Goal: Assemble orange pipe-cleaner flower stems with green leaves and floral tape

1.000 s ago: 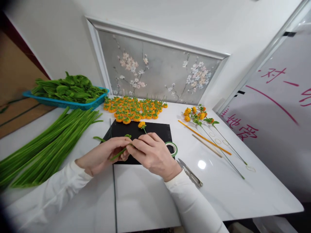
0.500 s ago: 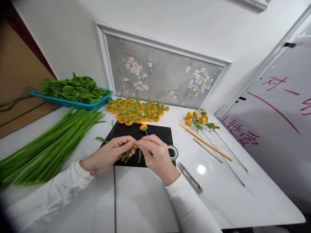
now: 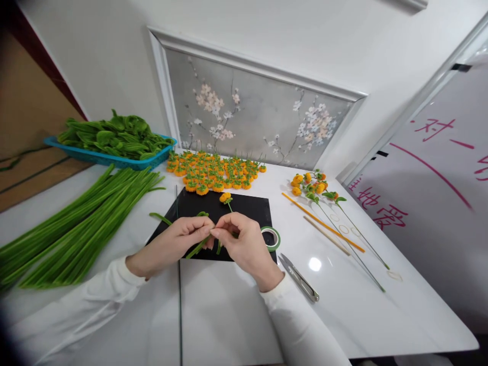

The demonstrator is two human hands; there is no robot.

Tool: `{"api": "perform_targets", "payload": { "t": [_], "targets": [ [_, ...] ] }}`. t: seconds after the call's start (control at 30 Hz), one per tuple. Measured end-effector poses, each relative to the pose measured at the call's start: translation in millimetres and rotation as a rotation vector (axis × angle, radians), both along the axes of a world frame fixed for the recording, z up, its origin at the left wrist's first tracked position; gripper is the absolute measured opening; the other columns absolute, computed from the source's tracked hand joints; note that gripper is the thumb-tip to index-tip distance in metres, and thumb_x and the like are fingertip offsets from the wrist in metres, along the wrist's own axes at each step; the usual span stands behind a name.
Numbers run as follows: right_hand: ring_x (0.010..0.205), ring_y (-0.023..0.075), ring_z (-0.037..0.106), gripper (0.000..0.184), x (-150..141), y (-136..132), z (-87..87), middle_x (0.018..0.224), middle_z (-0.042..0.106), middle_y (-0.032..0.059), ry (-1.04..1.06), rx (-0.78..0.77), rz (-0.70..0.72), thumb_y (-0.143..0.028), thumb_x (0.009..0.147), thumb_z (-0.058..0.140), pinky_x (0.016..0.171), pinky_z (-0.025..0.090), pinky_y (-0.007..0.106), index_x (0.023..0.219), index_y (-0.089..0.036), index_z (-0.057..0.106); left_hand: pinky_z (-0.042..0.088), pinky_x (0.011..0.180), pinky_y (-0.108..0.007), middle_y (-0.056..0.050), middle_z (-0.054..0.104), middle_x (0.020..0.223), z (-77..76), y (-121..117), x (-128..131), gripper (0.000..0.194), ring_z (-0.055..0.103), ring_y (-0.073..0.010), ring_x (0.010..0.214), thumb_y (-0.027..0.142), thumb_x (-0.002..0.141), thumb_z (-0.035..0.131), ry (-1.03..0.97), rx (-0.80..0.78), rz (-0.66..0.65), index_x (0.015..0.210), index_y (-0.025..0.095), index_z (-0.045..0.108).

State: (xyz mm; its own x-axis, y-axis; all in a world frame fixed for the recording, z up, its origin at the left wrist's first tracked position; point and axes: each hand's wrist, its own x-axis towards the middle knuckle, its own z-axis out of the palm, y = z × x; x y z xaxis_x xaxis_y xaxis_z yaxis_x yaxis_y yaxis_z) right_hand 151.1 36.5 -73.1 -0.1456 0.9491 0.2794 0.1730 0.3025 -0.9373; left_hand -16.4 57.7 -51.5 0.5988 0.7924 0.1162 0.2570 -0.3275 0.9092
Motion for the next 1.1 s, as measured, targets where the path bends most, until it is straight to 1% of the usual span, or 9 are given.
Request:
{"api": "perform_targets", "payload": {
  "t": [0.27,0.4,0.5,0.57,0.67,0.8,0.9,1.0,1.1],
  "targets": [
    [0.056,0.0104,0.05,0.001,0.0,-3.2,4.4,0.065,0.055,-0.0023,-0.244,0.114,-0.039,-0.019,0.08,0.055,0.049,0.04,0.021,0.079,-0.019,0.055,0.035,0.056,-0.024,0.001,0.054,0.063,-6.5,2.0,-1.2,0.036,0.046,-0.0129,0.058,0.035,0.092,0.037,0.048,0.032,0.009,0.062,0.018,0.048],
    [0.055,0.01,0.049,0.007,-0.4,-4.2,6.7,0.065,0.052,-0.0037,-0.341,0.215,-0.096,-0.013,0.078,0.053,0.05,0.038,0.021,0.077,-0.02,0.051,0.035,0.057,-0.025,0.001,0.054,0.065,-4.1,1.4,-1.6,0.035,0.046,-0.0133,0.061,0.034,0.092,0.036,0.07,0.047,0.004,0.065,0.018,0.051],
    [0.057,0.0103,0.05,0.008,1.7,-3.3,6.6,0.066,0.052,-0.0041,-0.296,0.232,-0.134,-0.014,0.077,0.056,0.052,0.04,0.022,0.077,-0.02,0.051,0.034,0.055,-0.024,0.001,0.053,0.066,-0.9,1.7,-1.7,0.025,0.044,-0.0126,0.059,0.034,0.088,0.046,0.051,0.017,-0.021,0.073,0.018,0.057],
    [0.061,0.0113,0.054,0.006,4.4,-2.3,6.2,0.069,0.056,-0.0031,-0.234,0.214,-0.104,-0.016,0.079,0.057,0.056,0.043,0.022,0.081,-0.02,0.053,0.033,0.055,-0.024,0.001,0.054,0.066,0.9,3.0,-2.3,0.022,0.043,-0.0122,0.058,0.034,0.086,0.051,0.022,-0.017,-0.04,0.075,0.017,0.06],
    [0.072,0.0134,0.06,0.006,8.3,-1.8,6.9,0.079,0.063,0.0002,-0.217,0.219,-0.034,-0.018,0.082,0.056,0.065,0.048,0.025,0.088,-0.019,0.059,0.034,0.057,-0.025,0.001,0.054,0.065,3.5,5.7,-4.2,0.026,0.044,-0.0121,0.059,0.034,0.086,0.051,-0.011,-0.03,-0.046,0.069,0.017,0.06],
    [0.086,0.0135,0.062,0.023,9.7,-3.4,10.2,0.096,0.065,0.0024,-0.318,0.374,-0.008,-0.012,0.086,0.052,0.077,0.05,0.025,0.105,-0.022,0.062,0.034,0.056,-0.023,0.002,0.054,0.063,7.4,7.4,-7.1,0.022,0.045,-0.0112,0.059,0.029,0.084,0.054,-0.019,-0.053,-0.01,0.066,0.017,0.059],
    [0.087,0.0127,0.061,0.033,9.3,-4.3,10.0,0.1,0.064,0.0033,-0.456,0.532,-0.001,-0.008,0.089,0.046,0.077,0.05,0.025,0.111,-0.024,0.064,0.036,0.058,-0.023,0.002,0.057,0.063,9.4,7.8,-9.2,0.017,0.048,-0.0111,0.06,0.026,0.082,0.055,-0.003,-0.103,-0.022,0.068,0.017,0.061],
    [0.087,0.0142,0.062,0.034,9.9,-4.8,7.1,0.1,0.066,0.0055,-0.564,0.658,-0.016,-0.005,0.089,0.043,0.078,0.05,0.027,0.11,-0.021,0.066,0.039,0.062,-0.024,0.002,0.059,0.062,10.2,8.6,-11.0,0.016,0.051,-0.0118,0.061,0.026,0.079,0.058,-0.002,-0.168,-0.044,0.068,0.017,0.064],
    [0.087,0.0153,0.061,0.032,10.3,-5.3,4.6,0.101,0.067,0.0069,-0.633,0.721,-0.022,-0.006,0.091,0.042,0.078,0.05,0.029,0.11,-0.018,0.064,0.039,0.064,-0.025,0.001,0.061,0.062,10.2,9.0,-11.6,0.016,0.051,-0.0121,0.062,0.028,0.078,0.059,-0.005,-0.233,-0.023,0.068,0.017,0.067]
  ]
}}
